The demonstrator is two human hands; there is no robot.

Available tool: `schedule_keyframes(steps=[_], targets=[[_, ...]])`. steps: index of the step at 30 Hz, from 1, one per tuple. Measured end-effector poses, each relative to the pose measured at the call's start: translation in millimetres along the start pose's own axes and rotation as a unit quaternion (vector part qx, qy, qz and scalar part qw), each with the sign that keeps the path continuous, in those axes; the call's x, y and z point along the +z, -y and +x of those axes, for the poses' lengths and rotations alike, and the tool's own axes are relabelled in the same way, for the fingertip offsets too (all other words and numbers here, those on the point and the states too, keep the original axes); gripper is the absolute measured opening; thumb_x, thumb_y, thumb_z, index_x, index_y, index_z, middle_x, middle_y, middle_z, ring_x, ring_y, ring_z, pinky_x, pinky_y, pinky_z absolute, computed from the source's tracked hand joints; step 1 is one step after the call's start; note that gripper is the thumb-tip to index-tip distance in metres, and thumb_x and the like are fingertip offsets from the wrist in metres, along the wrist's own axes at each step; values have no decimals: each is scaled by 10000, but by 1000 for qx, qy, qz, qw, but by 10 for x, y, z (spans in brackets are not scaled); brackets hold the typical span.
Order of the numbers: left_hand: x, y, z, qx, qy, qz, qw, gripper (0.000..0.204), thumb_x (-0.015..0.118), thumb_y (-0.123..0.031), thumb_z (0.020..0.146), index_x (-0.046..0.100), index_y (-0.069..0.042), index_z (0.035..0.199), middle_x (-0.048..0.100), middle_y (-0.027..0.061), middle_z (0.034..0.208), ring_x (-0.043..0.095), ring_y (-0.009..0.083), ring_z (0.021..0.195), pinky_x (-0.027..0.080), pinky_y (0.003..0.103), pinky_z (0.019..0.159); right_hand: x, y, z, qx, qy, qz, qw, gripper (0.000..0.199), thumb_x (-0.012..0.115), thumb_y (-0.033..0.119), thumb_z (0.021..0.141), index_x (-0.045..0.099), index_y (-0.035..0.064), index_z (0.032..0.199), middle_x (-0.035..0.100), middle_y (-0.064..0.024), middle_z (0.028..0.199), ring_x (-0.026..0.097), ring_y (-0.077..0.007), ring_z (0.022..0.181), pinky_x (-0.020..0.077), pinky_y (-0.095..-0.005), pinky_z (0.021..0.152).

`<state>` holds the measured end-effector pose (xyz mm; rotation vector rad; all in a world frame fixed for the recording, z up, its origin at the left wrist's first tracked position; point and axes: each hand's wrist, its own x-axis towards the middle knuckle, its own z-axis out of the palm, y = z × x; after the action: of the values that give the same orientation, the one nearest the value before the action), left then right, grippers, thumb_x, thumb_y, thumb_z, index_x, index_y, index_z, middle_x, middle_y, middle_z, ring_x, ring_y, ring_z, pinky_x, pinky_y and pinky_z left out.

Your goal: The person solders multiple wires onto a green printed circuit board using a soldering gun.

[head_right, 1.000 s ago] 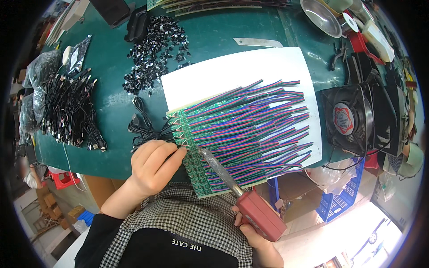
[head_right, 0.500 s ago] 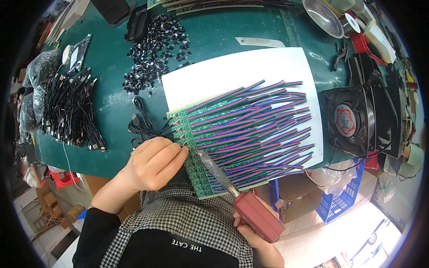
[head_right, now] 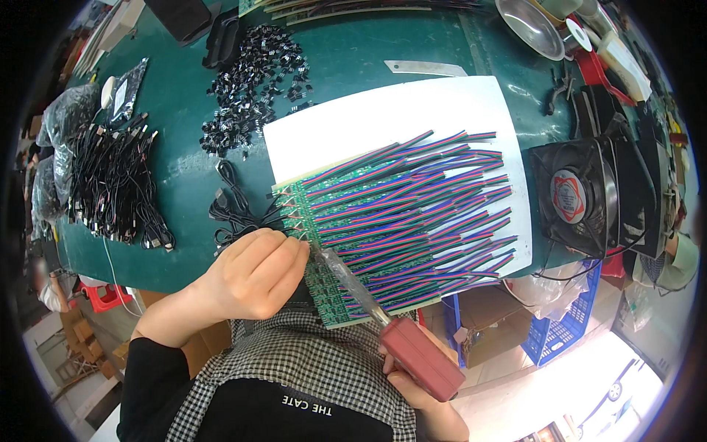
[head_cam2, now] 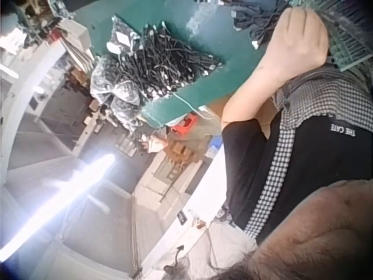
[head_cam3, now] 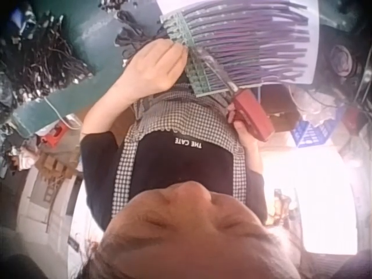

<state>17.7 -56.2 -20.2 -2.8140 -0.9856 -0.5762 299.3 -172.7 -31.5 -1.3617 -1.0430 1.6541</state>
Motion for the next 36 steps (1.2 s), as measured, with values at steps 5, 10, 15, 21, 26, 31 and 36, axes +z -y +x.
schedule_keyframes(steps=[5, 10, 15, 21, 26, 31, 36], targets=[[-35, 2, 40, 17, 24, 13, 999, 172, 596, -76, 584, 617, 44, 706, 577, 106, 779, 571, 201, 731, 530, 289, 681, 41, 80, 16, -8, -23, 109, 994, 692, 848, 169, 678, 519, -130, 1207, 675, -162, 972, 626, -150, 653, 458, -230, 548], [-48, -9, 43, 20, 38, 25, 999, 166, 608, -85, 600, 622, 39, 709, 580, 109, 788, 572, 209, 731, 534, 296, 691, 29, 140, 21, 14, -2, 42, 999, 720, 780, 375, 758, 496, -101, 1218, 644, -166, 1012, 590, -163, 630, 453, -250, 544], [-37, -38, -8, -51, 0, -12, 999, 260, 675, -58, 601, 668, 38, 842, 622, 108, 852, 609, 220, 743, 514, 286, 603, 42, 104, 1, 21, -29, 120, 992, 723, 862, 228, 688, 515, -122, 1218, 680, -171, 976, 623, -153, 649, 450, -223, 547], [34, 41, -93, -66, -46, -103, 991, 214, 686, -63, 641, 657, 29, 833, 622, 96, 866, 612, 208, 768, 538, 294, 640, 67, 88, -30, 16, -54, 140, 988, 715, 852, 208, 687, 513, -125, 1221, 678, -183, 997, 623, -153, 652, 439, -220, 540], [83, -18, -95, -32, -73, -75, 994, 177, 688, -40, 621, 655, 31, 780, 616, 91, 832, 608, 195, 739, 537, 287, 643, 11, 76, -58, 27, -32, 132, 990, 639, 824, 155, 687, 536, -129, 1181, 674, -131, 911, 614, -139, 649, 445, -218, 546], [69, -20, -86, -58, -66, -76, 993, 212, 667, -43, 593, 646, 31, 790, 606, 84, 811, 601, 194, 725, 529, 278, 631, -47, 46, -59, 33, 10, 39, 999, 642, 820, 160, 678, 538, -139, 1171, 657, -97, 845, 606, -126, 644, 450, -220, 546], [62, -29, -59, -57, -57, -82, 993, 213, 654, -43, 589, 636, 36, 785, 591, 80, 797, 594, 196, 720, 524, 281, 622, -35, -3, -77, 29, -15, 64, 997, 656, 807, 163, 690, 533, -138, 1205, 652, -81, 783, 601, -120, 617, 460, -225, 549]])
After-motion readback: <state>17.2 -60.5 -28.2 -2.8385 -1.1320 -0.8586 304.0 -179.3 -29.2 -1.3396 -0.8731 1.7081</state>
